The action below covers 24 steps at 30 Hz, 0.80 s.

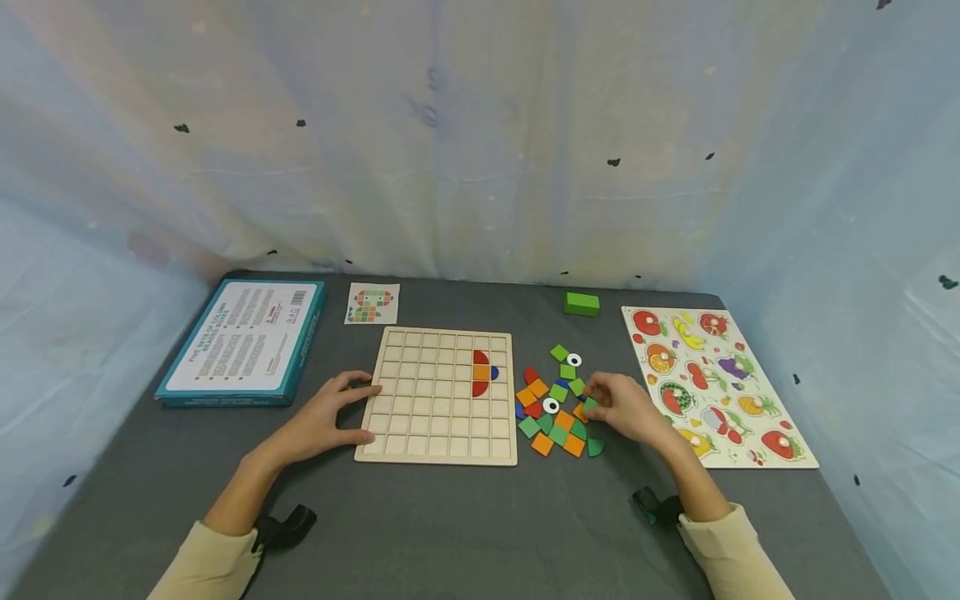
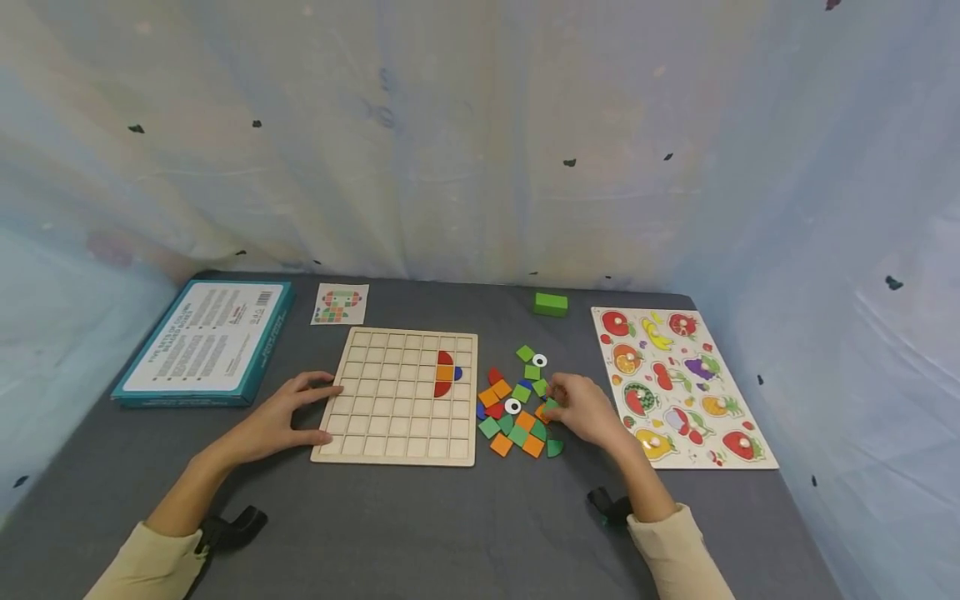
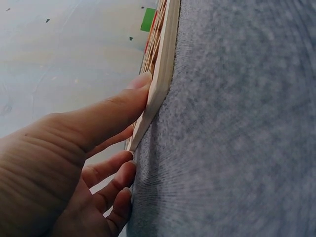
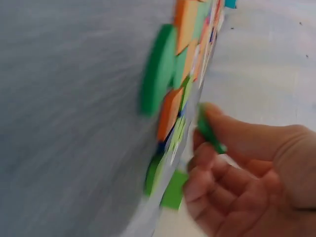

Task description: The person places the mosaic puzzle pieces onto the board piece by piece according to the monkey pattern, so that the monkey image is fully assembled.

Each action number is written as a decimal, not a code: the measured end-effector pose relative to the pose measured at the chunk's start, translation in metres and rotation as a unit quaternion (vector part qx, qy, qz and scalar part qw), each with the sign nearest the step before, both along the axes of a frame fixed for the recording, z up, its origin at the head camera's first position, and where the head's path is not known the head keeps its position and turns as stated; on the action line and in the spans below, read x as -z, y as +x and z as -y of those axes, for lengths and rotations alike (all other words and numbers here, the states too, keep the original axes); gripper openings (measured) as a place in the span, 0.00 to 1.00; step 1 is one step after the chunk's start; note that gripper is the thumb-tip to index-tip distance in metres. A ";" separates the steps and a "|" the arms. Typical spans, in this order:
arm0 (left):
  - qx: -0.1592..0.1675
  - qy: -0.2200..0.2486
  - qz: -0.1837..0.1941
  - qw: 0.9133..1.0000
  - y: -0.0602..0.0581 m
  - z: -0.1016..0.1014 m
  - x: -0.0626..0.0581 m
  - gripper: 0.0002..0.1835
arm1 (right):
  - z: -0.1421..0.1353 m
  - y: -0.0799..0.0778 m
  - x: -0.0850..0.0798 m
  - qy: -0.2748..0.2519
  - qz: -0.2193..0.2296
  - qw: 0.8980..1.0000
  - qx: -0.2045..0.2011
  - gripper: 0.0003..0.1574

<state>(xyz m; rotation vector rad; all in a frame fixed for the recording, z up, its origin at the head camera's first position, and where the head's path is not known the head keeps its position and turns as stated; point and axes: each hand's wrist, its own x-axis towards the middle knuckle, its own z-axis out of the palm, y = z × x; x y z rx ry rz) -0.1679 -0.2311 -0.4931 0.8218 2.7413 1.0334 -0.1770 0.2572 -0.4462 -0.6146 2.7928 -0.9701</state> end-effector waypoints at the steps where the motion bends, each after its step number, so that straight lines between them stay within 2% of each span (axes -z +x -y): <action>1: 0.000 0.000 -0.001 1.000 0.000 0.000 0.000 0.41 | 0.006 -0.004 0.000 -0.014 -0.002 1.000 -0.008 0.09; 6: 0.002 0.003 0.002 1.000 0.000 -0.001 0.001 0.41 | 0.050 -0.025 -0.002 -0.078 0.021 0.995 -0.064 0.10; 11: 0.000 0.005 0.002 1.000 0.000 -0.003 0.001 0.41 | 0.102 -0.045 -0.006 -0.108 0.043 0.987 -0.109 0.12; 15: -0.001 0.006 0.002 1.000 0.001 -0.003 0.000 0.40 | 0.133 -0.058 -0.003 -0.097 0.051 0.984 -0.139 0.12; 18: 0.001 0.005 0.002 1.000 0.001 -0.002 -0.001 0.40 | 0.150 -0.064 0.001 -0.079 0.065 0.985 -0.142 0.11; 24: 0.003 0.008 0.005 1.000 0.001 -0.001 -0.001 0.40 | 0.164 -0.062 0.006 -0.035 0.041 0.990 -0.133 0.07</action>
